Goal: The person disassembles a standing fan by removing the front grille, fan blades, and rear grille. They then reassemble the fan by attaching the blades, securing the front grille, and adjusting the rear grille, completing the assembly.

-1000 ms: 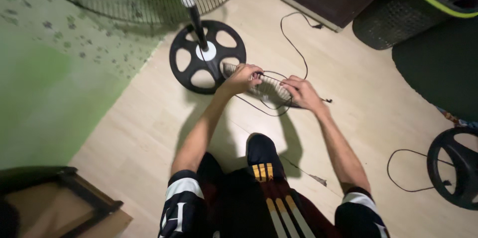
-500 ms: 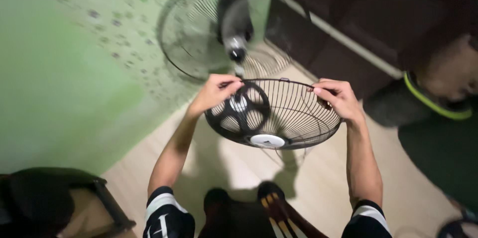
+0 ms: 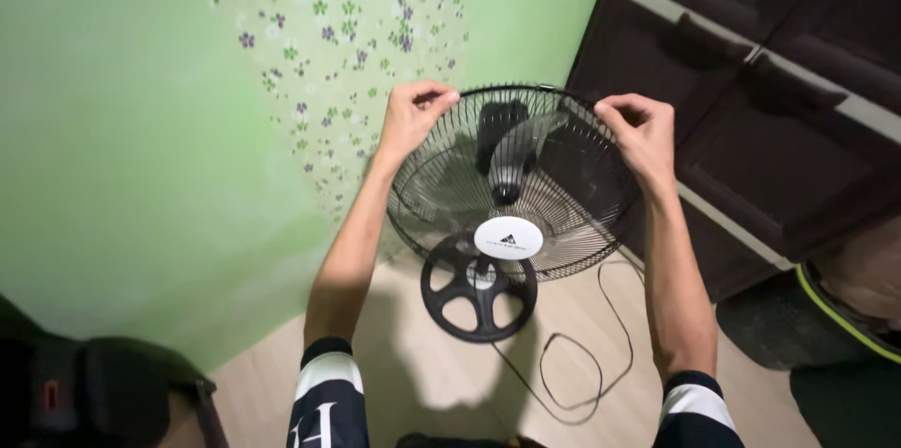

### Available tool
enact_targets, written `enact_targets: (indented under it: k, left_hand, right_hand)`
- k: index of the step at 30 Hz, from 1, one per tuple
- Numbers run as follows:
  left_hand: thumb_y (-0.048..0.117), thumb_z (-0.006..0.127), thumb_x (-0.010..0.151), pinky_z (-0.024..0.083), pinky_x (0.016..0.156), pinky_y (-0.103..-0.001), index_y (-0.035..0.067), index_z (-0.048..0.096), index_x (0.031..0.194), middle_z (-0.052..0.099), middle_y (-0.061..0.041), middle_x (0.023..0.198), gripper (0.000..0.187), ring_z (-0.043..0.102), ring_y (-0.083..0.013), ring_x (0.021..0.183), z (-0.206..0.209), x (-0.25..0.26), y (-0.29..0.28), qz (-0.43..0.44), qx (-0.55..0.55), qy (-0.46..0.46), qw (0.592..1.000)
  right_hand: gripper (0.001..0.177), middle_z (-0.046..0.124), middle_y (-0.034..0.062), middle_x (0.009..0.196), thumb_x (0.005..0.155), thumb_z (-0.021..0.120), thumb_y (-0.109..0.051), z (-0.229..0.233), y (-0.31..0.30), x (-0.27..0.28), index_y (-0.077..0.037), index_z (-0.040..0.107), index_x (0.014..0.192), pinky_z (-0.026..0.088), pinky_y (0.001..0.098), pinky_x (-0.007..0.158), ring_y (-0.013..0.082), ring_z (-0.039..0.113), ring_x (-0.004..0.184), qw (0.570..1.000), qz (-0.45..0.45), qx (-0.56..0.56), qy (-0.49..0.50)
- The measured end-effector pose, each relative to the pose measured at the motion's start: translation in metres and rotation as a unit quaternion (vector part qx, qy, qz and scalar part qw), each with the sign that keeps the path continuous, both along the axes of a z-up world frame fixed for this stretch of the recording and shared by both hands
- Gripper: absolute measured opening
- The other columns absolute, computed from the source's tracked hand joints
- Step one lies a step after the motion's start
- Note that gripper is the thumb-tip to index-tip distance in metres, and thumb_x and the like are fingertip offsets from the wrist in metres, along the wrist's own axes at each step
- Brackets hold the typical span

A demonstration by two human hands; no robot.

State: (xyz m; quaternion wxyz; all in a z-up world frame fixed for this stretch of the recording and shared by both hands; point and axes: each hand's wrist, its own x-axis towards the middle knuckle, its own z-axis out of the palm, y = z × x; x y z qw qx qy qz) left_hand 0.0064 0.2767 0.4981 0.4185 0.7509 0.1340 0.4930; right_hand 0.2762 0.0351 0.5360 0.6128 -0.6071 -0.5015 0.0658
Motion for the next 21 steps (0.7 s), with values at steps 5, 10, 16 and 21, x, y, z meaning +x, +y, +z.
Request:
enact_targets:
  k: [5, 10, 16, 21]
  left_hand:
    - [0.016, 0.079, 0.091, 0.049, 0.065, -0.022, 0.001, 0.078, 0.097, 0.074, -0.002, 0.081, 0.016, 0.060, -0.0052, 0.069, -0.003, 0.015, 0.020, -0.008, -0.017, 0.010, 1.000]
    - [0.014, 0.081, 0.090, 0.051, 0.067, -0.023, 0.002, 0.078, 0.094, 0.074, -0.003, 0.087, 0.012, 0.064, -0.0059, 0.077, -0.003, 0.016, 0.019, -0.004, 0.013, -0.004, 1.000]
    - [0.017, 0.085, 0.087, 0.039, 0.058, -0.027, 0.001, 0.079, 0.090, 0.070, -0.005, 0.078, 0.017, 0.049, -0.0094, 0.063, -0.004, 0.005, 0.007, 0.071, -0.008, 0.026, 0.997]
    - [0.019, 0.085, 0.086, 0.048, 0.062, -0.030, 0.001, 0.077, 0.088, 0.071, -0.008, 0.079, 0.020, 0.060, -0.0138, 0.065, 0.001, 0.006, 0.005, 0.113, 0.050, 0.003, 0.992]
  right_hand:
    - [0.015, 0.070, 0.0000, 0.083, 0.097, 0.076, -0.011, 0.006, 0.020, 0.011, 0.003, 0.076, 0.100, 0.048, 0.0219, 0.068, 0.0044, 0.059, 0.074, 0.996, -0.037, 0.009, -0.075]
    - [0.014, 0.067, 0.0031, 0.085, 0.097, 0.076, -0.011, -0.001, 0.028, 0.009, 0.003, 0.075, 0.100, 0.046, 0.0243, 0.068, 0.0073, 0.057, 0.075, 0.995, -0.062, 0.018, -0.077]
    - [0.012, 0.067, 0.0082, 0.099, 0.095, 0.079, -0.008, -0.015, 0.028, 0.003, 0.002, 0.078, 0.101, 0.050, 0.0269, 0.079, 0.0152, 0.062, 0.089, 0.977, -0.095, 0.064, -0.181]
    - [0.012, 0.067, 0.0075, 0.099, 0.094, 0.078, -0.009, -0.013, 0.030, -0.004, 0.001, 0.077, 0.100, 0.051, 0.0261, 0.076, 0.0134, 0.065, 0.087, 0.989, -0.088, 0.050, -0.106]
